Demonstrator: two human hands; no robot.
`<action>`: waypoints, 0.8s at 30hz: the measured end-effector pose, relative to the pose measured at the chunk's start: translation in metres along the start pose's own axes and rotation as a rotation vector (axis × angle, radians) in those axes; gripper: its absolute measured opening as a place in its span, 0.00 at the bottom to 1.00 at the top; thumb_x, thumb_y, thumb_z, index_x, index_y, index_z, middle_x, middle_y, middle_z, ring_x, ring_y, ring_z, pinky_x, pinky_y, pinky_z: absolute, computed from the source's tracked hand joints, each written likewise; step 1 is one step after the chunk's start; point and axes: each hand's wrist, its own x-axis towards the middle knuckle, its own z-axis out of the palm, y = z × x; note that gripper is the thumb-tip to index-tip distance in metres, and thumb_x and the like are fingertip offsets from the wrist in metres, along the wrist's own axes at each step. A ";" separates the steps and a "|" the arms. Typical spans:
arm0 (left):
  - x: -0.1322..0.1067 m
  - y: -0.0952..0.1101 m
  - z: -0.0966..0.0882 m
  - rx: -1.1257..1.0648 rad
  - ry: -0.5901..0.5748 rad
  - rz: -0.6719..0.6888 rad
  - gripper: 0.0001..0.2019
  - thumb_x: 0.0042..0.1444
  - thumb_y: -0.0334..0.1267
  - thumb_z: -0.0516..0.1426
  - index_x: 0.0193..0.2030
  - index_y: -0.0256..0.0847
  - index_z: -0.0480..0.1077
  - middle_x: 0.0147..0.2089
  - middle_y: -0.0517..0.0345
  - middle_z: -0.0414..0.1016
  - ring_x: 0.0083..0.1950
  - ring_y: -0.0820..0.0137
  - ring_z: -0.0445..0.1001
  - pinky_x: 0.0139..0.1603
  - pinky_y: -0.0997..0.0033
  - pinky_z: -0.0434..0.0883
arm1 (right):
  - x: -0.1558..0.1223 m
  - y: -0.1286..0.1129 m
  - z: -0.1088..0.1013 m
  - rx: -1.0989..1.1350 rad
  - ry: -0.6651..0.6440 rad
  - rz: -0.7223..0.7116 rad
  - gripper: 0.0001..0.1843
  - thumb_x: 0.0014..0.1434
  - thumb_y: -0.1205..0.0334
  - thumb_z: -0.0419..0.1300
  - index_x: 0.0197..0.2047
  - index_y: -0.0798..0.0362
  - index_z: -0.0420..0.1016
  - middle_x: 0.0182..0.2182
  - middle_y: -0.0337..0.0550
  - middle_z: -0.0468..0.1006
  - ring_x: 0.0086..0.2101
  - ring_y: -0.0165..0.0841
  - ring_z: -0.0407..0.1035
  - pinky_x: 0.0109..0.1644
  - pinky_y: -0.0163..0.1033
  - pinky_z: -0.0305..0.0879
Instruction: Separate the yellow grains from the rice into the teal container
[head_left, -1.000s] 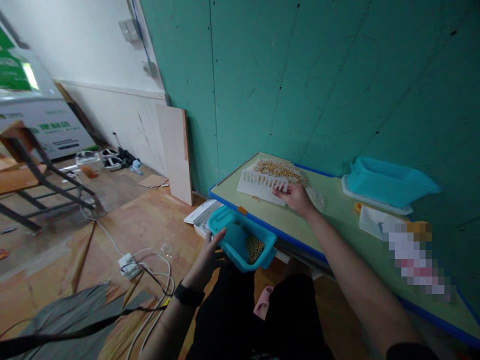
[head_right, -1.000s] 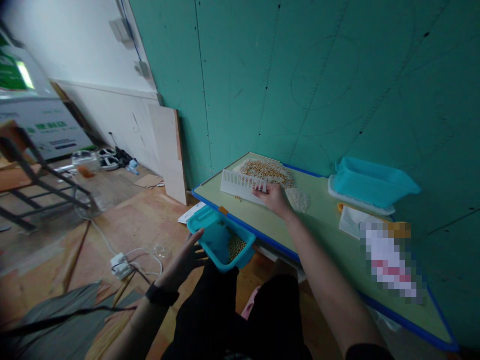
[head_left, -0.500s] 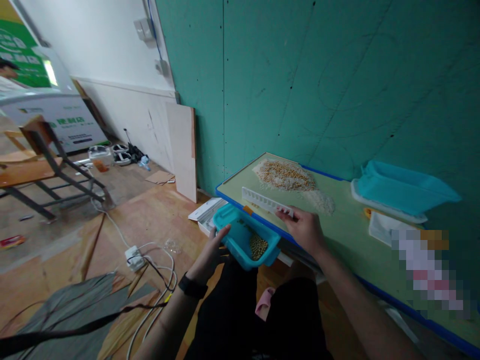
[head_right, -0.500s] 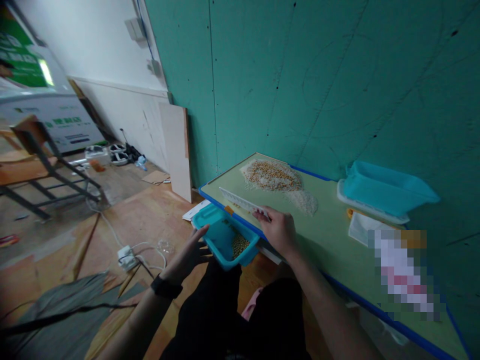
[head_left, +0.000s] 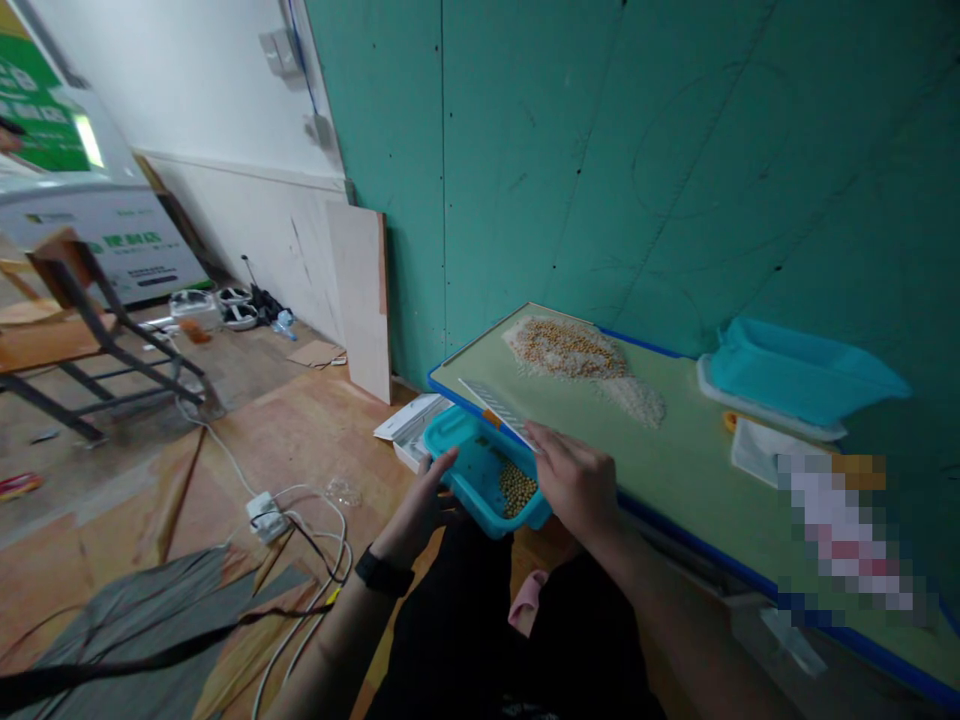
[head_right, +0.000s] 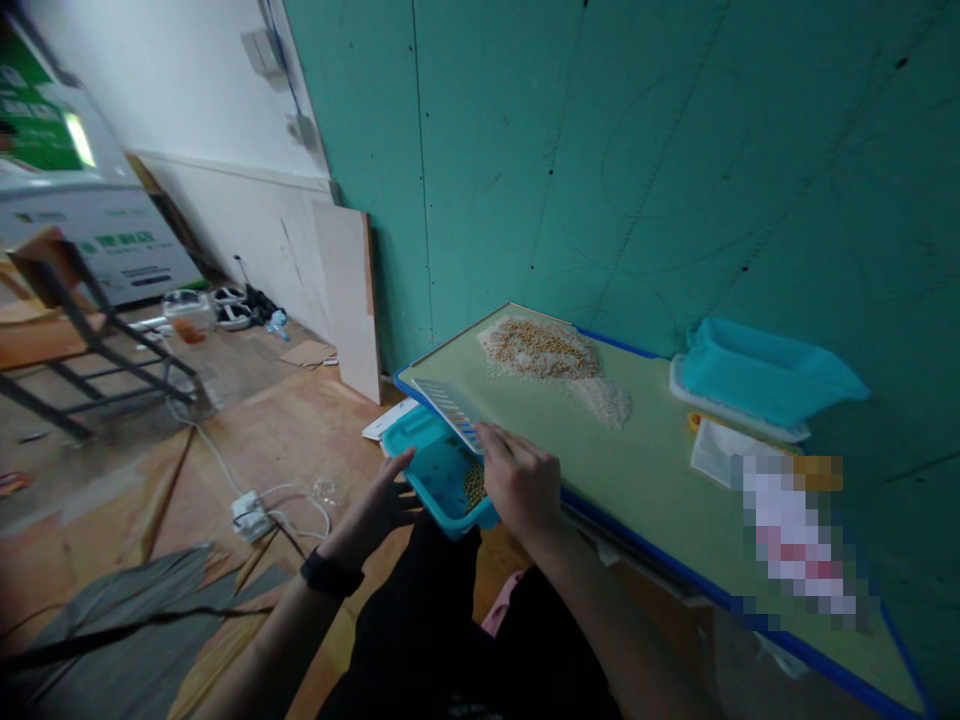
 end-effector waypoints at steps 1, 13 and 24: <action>0.001 -0.002 0.000 0.003 -0.005 0.000 0.55 0.52 0.73 0.76 0.78 0.49 0.62 0.60 0.43 0.87 0.49 0.53 0.90 0.47 0.58 0.84 | 0.009 -0.006 0.001 -0.037 -0.058 0.001 0.26 0.77 0.75 0.56 0.66 0.49 0.90 0.59 0.52 0.93 0.55 0.41 0.91 0.60 0.40 0.84; 0.004 -0.019 0.003 0.132 -0.009 0.009 0.45 0.66 0.69 0.71 0.81 0.55 0.63 0.62 0.47 0.86 0.50 0.56 0.90 0.43 0.65 0.82 | 0.082 -0.047 -0.001 -0.273 -0.425 0.114 0.26 0.82 0.72 0.46 0.70 0.62 0.80 0.54 0.69 0.91 0.51 0.48 0.92 0.51 0.45 0.87; -0.002 -0.020 0.002 0.084 -0.054 0.012 0.45 0.66 0.69 0.71 0.81 0.55 0.62 0.63 0.46 0.87 0.52 0.55 0.91 0.46 0.63 0.84 | 0.040 -0.005 -0.044 -0.409 -0.457 0.290 0.25 0.78 0.72 0.53 0.70 0.54 0.82 0.49 0.62 0.94 0.48 0.46 0.92 0.45 0.38 0.79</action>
